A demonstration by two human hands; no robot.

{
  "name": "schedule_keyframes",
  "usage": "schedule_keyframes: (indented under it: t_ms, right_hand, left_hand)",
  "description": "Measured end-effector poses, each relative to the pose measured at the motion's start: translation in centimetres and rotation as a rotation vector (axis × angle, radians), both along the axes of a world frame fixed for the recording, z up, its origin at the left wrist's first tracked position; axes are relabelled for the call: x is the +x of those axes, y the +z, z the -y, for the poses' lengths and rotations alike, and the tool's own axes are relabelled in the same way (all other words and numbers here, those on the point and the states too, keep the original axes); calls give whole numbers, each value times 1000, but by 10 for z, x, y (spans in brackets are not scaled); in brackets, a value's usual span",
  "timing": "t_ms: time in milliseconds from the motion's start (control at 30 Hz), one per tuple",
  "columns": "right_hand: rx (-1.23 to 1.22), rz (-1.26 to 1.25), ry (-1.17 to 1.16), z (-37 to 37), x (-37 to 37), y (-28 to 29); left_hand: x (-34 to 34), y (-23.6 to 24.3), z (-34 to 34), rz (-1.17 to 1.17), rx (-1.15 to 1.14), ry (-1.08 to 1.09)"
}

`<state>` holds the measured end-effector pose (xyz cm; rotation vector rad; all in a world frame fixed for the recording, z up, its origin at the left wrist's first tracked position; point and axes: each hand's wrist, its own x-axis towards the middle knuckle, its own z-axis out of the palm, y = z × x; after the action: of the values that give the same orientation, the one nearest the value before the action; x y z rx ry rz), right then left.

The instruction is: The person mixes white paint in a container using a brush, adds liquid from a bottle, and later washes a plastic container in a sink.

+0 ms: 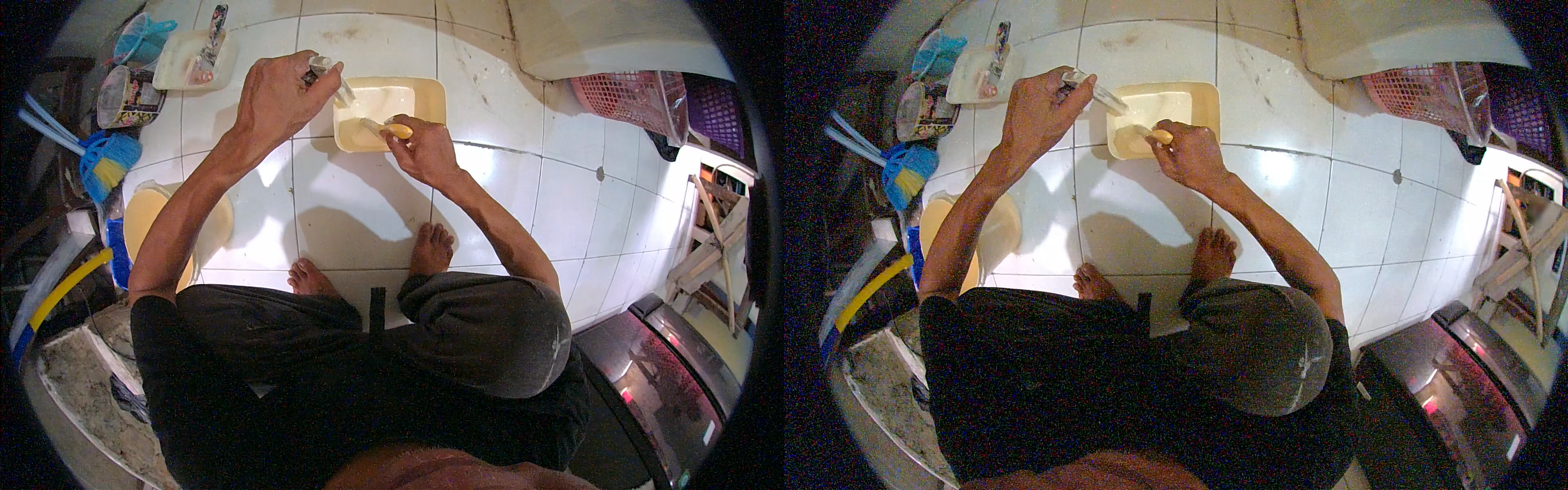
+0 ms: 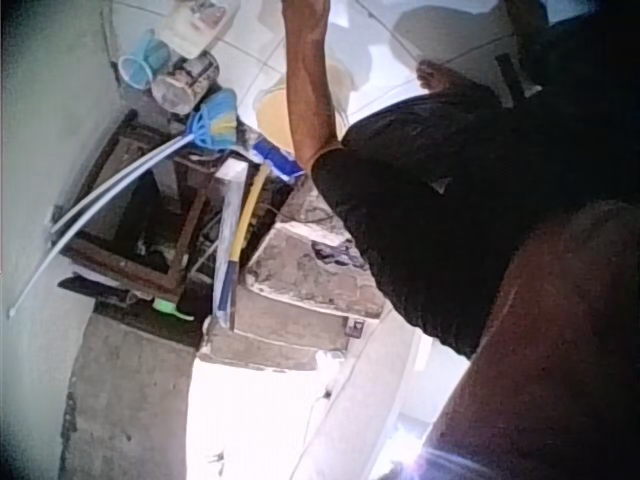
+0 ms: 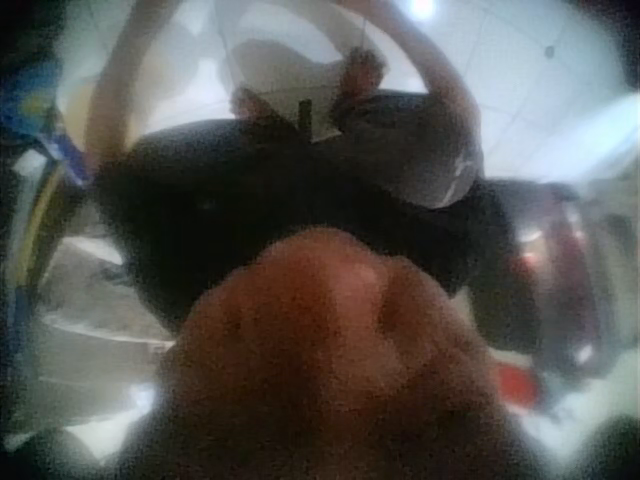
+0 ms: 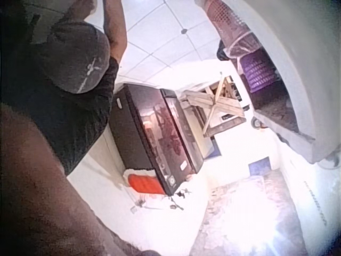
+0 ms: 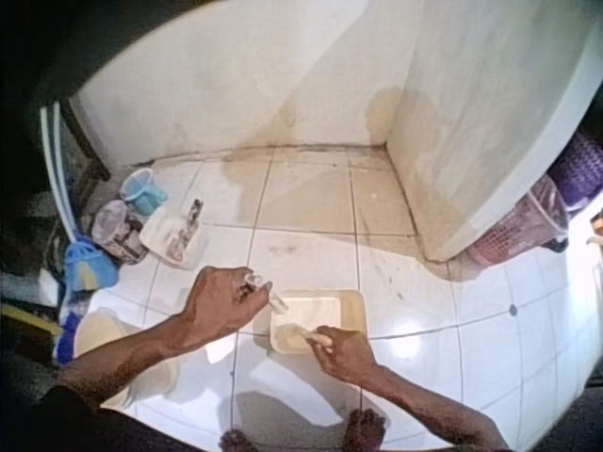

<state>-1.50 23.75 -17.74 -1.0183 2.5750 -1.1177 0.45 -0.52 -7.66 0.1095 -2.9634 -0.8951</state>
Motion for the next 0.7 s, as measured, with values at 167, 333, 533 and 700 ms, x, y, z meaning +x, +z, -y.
schedule_keyframes:
  t_ms: [167,333,533,700]
  right_hand:
    - [-24,112,60,-4,-4,20]
    - [22,94,113,1,-10,11]
    - [-12,50,22,-4,-32,-7]
    - [91,-72,-70,-16,-45,-5]
  left_hand:
    - [-1,1,2,-29,-12,-6]
    - [-1,2,3,3,-23,7]
    - [-1,1,4,-22,-29,3]
    - [0,-1,4,13,-26,2]
